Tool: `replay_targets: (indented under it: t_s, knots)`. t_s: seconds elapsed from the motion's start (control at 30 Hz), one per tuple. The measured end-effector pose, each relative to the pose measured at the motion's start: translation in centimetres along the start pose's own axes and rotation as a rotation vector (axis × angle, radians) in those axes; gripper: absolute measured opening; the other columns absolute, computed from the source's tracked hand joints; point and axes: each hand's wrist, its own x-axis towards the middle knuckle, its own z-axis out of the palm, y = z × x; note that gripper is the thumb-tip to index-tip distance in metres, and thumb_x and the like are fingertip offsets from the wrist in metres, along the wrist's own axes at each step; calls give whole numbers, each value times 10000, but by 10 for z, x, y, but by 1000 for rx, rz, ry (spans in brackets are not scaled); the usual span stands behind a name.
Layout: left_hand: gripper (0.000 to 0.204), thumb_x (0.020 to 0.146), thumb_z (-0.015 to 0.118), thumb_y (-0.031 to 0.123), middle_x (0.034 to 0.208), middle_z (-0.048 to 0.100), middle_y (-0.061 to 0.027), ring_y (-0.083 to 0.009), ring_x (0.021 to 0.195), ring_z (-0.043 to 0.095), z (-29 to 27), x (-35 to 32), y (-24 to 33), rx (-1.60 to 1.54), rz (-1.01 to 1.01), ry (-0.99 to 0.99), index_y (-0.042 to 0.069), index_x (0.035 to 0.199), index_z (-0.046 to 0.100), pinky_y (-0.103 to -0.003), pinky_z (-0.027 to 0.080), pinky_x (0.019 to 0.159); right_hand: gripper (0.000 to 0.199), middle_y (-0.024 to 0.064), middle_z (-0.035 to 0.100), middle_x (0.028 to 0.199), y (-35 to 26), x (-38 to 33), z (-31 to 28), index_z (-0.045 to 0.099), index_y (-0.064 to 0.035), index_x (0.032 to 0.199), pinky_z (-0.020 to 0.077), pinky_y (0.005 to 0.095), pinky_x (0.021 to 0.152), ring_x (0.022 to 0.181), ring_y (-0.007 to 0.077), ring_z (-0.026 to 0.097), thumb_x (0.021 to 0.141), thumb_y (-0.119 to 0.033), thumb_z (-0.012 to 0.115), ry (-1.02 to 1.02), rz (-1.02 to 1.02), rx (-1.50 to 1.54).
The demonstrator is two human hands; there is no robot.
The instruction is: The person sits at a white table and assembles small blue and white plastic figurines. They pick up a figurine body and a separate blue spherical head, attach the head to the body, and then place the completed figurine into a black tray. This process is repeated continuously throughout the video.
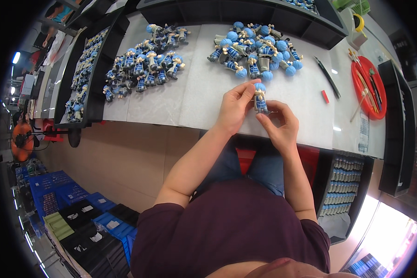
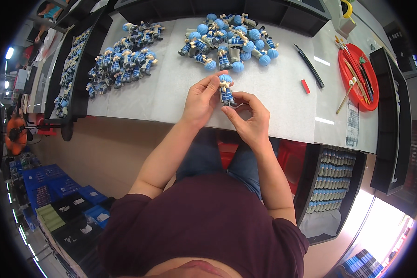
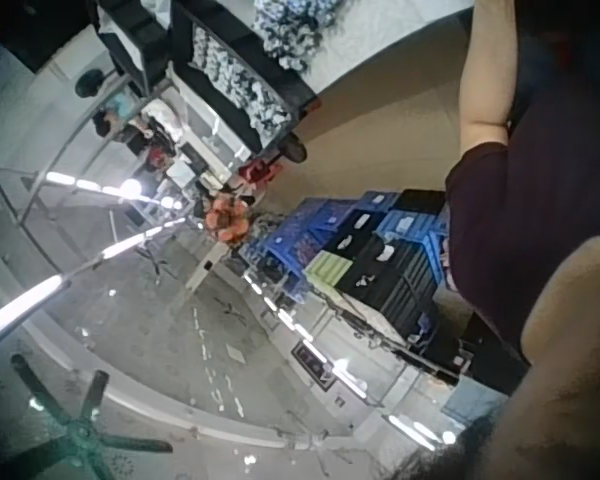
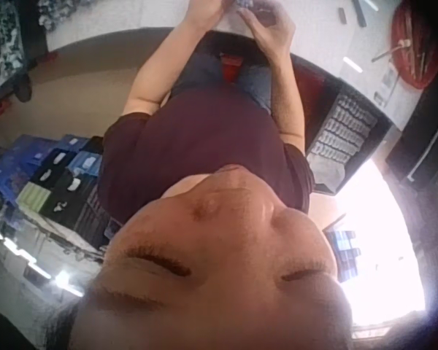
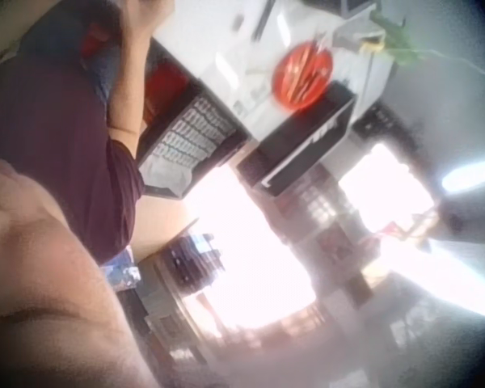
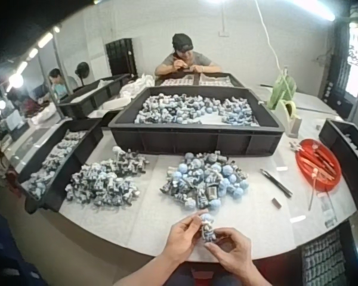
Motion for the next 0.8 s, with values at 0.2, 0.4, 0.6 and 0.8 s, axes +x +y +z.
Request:
replay_targets:
  t_s: [0.2,0.4,0.6,0.8]
  knots:
    - [332,903,464,230,958,596,-68,-110,843,558,2,-1,2,-2,8,11,1,1140,509,-264,455,756,289,99,607,912,0,0,0,549,43,979,478,229,645,745,114,581,740,-56,677,3,44,26]
    - [316,909,456,225,966,593,-40,-97,865,546,4,-3,4,-29,7,9,18,1138,521,-256,432,778,254,107,605,925,3,0,1,540,48,997,484,239,668,776,128,592,776,-38,631,13,55,54]
    - [290,909,457,196,962,592,-45,-105,858,551,3,-2,3,-15,18,13,20,1128,527,-268,445,777,278,114,600,930,3,0,0,529,53,1008,486,242,674,784,136,592,774,-50,638,10,47,81]
    - [288,908,456,194,984,592,-79,-143,888,566,1,-1,0,-9,22,15,9,1119,519,-283,461,786,345,97,580,939,2,0,0,521,40,1027,485,239,667,799,134,575,729,-30,680,22,-11,35]
